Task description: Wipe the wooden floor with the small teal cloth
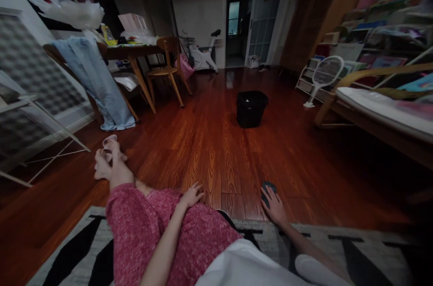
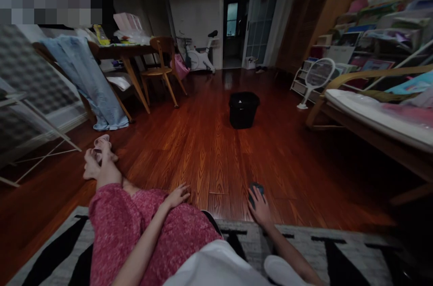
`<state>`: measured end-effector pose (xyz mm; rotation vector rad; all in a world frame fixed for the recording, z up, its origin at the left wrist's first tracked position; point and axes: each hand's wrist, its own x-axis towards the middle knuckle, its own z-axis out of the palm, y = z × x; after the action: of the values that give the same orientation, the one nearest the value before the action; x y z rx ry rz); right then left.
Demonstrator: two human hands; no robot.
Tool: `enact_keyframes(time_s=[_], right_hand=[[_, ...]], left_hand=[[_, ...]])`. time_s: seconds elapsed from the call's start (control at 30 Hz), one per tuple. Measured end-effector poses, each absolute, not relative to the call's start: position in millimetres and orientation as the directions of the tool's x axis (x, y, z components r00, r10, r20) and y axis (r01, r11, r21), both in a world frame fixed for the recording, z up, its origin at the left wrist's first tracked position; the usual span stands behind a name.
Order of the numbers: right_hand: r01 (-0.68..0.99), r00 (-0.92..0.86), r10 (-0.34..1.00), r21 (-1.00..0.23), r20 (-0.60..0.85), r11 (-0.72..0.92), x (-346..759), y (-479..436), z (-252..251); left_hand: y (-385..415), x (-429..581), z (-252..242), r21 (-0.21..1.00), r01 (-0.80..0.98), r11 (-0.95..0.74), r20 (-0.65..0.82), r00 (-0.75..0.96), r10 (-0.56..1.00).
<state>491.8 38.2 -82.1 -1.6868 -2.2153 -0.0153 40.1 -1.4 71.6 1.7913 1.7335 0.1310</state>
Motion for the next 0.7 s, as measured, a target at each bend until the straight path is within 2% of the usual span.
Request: enact_keyframes(time_s=[0.23,0.33,0.4,0.53,0.7], right_hand=[[0.95,0.224,0.946,-0.268,0.234,-0.159,476,50,-72],[0.913,0.332,0.917,-0.318,0.221,-0.254,439,65,-67],[0.919,0.288,0.934,-0.336,0.211,-0.207,411,74,-64],[0.948,-0.028,0.983,-0.307,0.181,0.084,346,78,-57],[0.857,-0.399,0.904,-0.288,0.151,0.427,287,61,-60]], left_hand=[[-3,37,72,0.496,0.864,0.083,-0.353,0.113,0.929],[-4,37,72,0.493,0.866,0.084,-0.352,0.111,0.929],[-4,38,72,0.493,0.865,0.087,-0.357,0.111,0.927],[-3,39,70,0.498,0.862,0.09,-0.366,0.115,0.924],[-2,39,64,0.496,0.863,0.094,-0.366,0.11,0.924]])
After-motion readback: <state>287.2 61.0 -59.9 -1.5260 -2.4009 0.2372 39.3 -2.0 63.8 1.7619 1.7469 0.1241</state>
